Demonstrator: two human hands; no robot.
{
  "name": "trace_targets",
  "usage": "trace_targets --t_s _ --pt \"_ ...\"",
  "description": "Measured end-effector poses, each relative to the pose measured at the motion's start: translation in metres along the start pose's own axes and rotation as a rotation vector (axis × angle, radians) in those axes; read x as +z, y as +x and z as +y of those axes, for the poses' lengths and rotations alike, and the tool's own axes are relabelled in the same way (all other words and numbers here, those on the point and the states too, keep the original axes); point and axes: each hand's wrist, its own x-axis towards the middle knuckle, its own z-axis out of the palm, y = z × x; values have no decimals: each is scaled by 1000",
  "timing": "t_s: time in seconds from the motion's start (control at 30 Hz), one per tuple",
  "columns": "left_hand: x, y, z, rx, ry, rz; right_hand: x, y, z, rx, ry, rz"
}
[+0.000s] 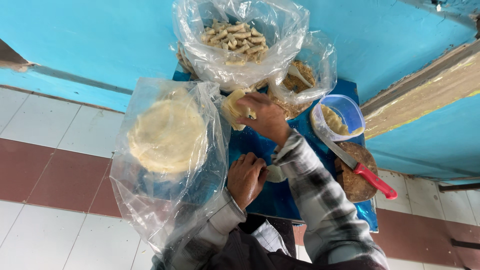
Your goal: The person folds thin round pastry sheets into triangular parcels on a small blue table, adds a scoop of brown filling from a plastic bag into each fold, presses the parcels closed, and stacks the finished parcels into a plastic bag. A knife rests on a wooden block and a container of filling sits nearby.
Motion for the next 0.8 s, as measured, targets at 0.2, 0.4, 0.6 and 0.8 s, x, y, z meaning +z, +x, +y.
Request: trace_targets --t_s 0.2,0.4,0.6,0.8 --pt "3 -1 -1 -19 -51 26 9 6 10 42 16 -82" --pt "4 -1 -3 -12 -55 4 14 8 27 153 134 -70" --pt "5 -1 -1 -35 -54 10 4 13 19 -7 37 -166" --pt "5 -2 0 -33 -43 11 0 14 -3 23 -143 -162"
